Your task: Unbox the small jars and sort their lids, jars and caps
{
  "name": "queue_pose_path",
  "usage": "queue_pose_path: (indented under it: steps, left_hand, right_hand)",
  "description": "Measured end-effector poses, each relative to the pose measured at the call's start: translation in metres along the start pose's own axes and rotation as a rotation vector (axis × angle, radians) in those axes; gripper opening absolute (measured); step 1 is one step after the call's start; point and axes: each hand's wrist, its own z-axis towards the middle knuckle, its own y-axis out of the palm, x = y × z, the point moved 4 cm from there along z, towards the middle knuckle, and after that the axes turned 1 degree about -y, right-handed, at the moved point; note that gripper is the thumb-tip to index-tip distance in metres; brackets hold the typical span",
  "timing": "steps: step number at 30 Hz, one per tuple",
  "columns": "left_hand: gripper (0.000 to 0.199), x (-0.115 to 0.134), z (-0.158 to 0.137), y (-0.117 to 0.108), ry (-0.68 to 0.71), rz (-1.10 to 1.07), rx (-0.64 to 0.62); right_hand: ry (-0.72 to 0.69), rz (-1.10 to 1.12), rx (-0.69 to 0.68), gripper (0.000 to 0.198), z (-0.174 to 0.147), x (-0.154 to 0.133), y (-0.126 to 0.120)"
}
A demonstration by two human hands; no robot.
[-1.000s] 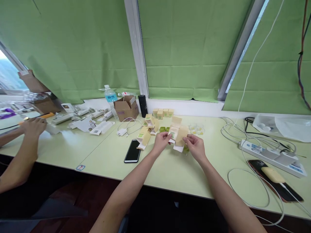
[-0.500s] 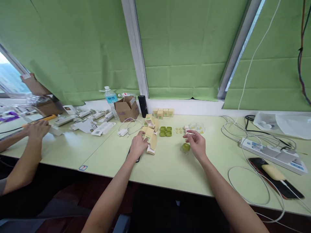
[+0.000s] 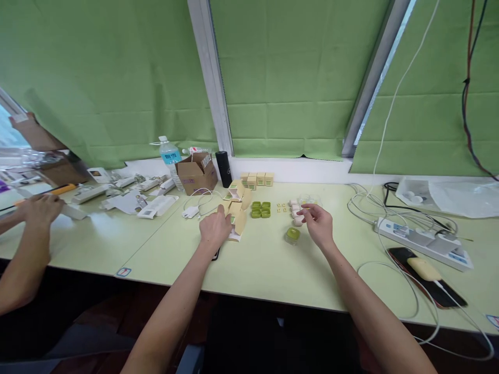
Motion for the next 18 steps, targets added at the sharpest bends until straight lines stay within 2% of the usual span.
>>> queue_pose_path:
  steps: [2,5,9,12,15,18]
  left_hand:
    - [0.032,0.007,-0.005,-0.006,0.047,-0.028,0.049]
    - [0.029,0.032,-0.016,-0.006,0.242,-0.187,0.07]
    - [0.03,0.084,-0.035,0.014,0.551,-0.519,-0.1]
    - [0.049,0.118,-0.042,0.034,0.694,-0.645,-0.266]
    - [0.062,0.141,-0.042,0.052,0.791,-0.692,-0.376]
    - [0.053,0.151,-0.038,0.066,0.799,-0.758,-0.425]
  right_hand:
    - [-0.044,-0.091,-0.032,0.023,0.003,0.003,-0.004]
    - [-0.108,-0.241,-0.054,0.02,0.001,0.011,-0.006]
    - [-0.255,-0.379,-0.149,0.016,-0.012,0.014,-0.002]
    - [-0.394,-0.467,-0.283,0.012,-0.019,0.009,0.003]
    - [-0.441,-0.625,-0.382,0.006,-0.022,0.007,0.007]
    - [-0.424,-0.707,-0.426,0.006,-0.023,0.01,0.011]
